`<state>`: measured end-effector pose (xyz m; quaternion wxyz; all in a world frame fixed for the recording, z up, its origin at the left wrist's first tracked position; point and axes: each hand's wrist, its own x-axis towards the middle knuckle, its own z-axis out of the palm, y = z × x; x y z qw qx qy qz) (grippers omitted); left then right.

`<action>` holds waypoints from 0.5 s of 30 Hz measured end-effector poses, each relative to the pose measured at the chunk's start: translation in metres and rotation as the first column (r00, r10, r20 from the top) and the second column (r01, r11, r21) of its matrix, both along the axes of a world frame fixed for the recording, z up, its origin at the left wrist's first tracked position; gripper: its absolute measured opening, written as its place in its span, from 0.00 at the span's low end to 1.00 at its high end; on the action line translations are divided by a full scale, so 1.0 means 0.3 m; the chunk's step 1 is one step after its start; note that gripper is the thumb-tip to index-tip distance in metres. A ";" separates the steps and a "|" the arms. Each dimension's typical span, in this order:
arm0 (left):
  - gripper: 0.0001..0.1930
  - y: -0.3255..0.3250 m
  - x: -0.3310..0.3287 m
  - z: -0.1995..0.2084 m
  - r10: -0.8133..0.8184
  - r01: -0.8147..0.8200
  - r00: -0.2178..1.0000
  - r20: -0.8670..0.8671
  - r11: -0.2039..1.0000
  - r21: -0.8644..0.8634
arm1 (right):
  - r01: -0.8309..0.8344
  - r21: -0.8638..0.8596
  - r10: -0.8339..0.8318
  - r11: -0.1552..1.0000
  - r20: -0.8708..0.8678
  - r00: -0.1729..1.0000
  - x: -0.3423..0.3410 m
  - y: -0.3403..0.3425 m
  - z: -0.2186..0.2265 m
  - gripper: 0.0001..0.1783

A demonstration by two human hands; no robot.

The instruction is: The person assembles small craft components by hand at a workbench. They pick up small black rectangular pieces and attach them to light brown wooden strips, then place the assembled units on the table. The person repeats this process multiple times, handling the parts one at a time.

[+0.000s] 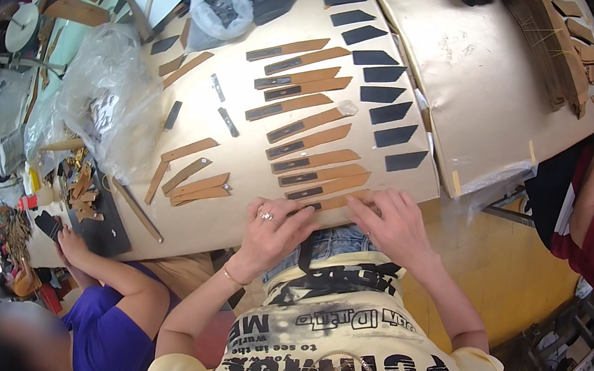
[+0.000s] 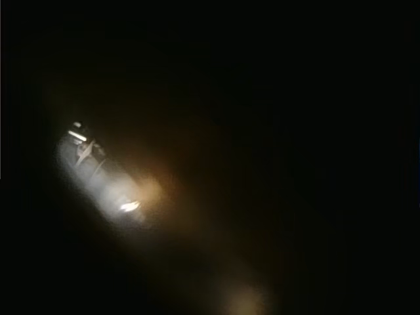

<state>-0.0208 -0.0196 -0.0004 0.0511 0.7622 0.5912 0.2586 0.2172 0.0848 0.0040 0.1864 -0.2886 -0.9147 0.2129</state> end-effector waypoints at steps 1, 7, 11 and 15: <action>0.23 -0.008 -0.005 0.002 0.018 -0.019 1.000 -0.013 1.000 -0.008 | -0.012 0.013 0.012 1.000 -0.008 1.000 -0.013 0.006 -0.003 0.19; 0.20 -0.007 0.021 0.003 0.071 -0.071 0.997 -0.038 0.997 -0.009 | -0.123 0.170 0.122 0.978 0.015 0.992 -0.039 0.052 -0.030 0.12; 0.18 0.012 0.062 -0.012 0.026 -0.027 0.999 -0.029 0.999 -0.024 | -0.181 0.377 0.172 0.908 0.058 0.983 -0.035 0.055 -0.054 0.12; 0.17 0.031 0.065 -0.015 0.010 -0.010 1.000 0.000 1.000 -0.015 | -0.173 0.380 0.163 0.909 0.059 0.985 -0.041 0.060 -0.059 0.13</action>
